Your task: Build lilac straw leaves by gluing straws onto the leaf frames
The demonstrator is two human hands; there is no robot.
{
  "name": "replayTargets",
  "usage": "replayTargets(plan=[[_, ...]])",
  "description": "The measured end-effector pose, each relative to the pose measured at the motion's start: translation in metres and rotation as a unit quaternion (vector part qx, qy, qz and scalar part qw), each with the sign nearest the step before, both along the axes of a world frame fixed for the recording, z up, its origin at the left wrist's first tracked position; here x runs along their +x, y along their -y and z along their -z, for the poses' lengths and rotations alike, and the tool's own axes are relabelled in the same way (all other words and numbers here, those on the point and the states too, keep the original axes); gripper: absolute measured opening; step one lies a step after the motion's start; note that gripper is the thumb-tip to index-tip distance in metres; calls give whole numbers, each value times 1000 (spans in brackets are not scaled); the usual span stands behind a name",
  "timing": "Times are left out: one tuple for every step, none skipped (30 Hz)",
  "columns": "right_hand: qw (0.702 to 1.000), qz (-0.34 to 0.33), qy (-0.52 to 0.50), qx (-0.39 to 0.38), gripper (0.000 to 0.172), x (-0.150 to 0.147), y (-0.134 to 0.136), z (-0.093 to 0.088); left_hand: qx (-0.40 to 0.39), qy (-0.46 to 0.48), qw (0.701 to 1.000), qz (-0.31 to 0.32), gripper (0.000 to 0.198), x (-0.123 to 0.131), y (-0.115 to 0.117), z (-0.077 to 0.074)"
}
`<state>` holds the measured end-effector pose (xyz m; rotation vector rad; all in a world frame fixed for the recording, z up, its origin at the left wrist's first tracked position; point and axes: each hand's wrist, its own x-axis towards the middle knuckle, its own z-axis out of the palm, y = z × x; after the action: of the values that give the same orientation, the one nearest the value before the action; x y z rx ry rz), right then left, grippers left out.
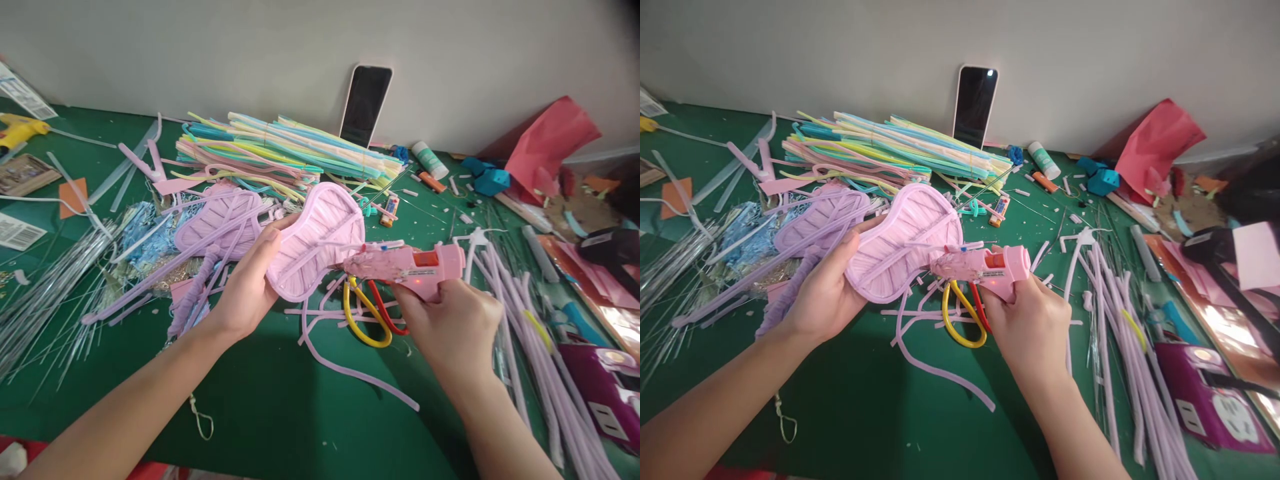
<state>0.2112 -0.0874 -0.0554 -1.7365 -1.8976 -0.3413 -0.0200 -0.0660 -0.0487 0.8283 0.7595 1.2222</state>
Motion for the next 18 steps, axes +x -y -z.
replayTargets(plan=[[1000,0,-2,1,24,0,0,0,-3,0,1000,-2,39,0,0,0],[1000,0,-4,2,26,1,0,0,-5,-1,1000,-4,39,0,0,0],[1000,2,-7,2,29,1,-1,0,-6,-2,1000,-6,39,-1,0,1],[1000,6,-9,1,32,1,-1,0,-6,-2,1000,-6,39,-1,0,1],[1000,9,-10,-2,35,2,-1,0,-5,-1,1000,-6,39,-1,0,1],[1000,12,-10,-6,38,2,-1,0,-3,0,1000,-6,39,-1,0,1],[1000,14,-9,-10,40,2,0,-1,-1,2,1000,-6,39,-1,0,1],[1000,15,-9,-11,41,2,0,-1,0,3,1000,-5,39,-1,0,1],[1000,13,-9,-11,41,2,0,-1,-1,4,1000,-5,39,-1,0,1],[1000,11,-10,-10,41,2,0,-1,-1,4,1000,-6,38,-1,0,1],[1000,8,-11,-9,39,2,0,-1,-1,5,1000,-6,38,-1,0,1],[1000,5,-11,-8,37,2,-1,0,-2,6,1000,-5,38,-1,0,1],[1000,2,-10,-8,34,2,-1,0,-2,8,1000,-5,39,-1,0,1],[1000,-1,-10,-6,32,2,-1,0,-3,10,1000,-6,38,-2,0,2],[1000,-5,-11,-3,32,2,-2,0,-3,10,1000,-6,38,-2,0,2],[1000,-10,-13,2,33,2,-2,0,-3,10,1000,-6,38,-2,0,2],[1000,-16,-14,7,35,2,-3,0,-3,9,1000,-5,38,-2,0,2],[1000,-21,-16,12,38,2,-3,0,-2,8,1000,-4,38,-2,0,2]])
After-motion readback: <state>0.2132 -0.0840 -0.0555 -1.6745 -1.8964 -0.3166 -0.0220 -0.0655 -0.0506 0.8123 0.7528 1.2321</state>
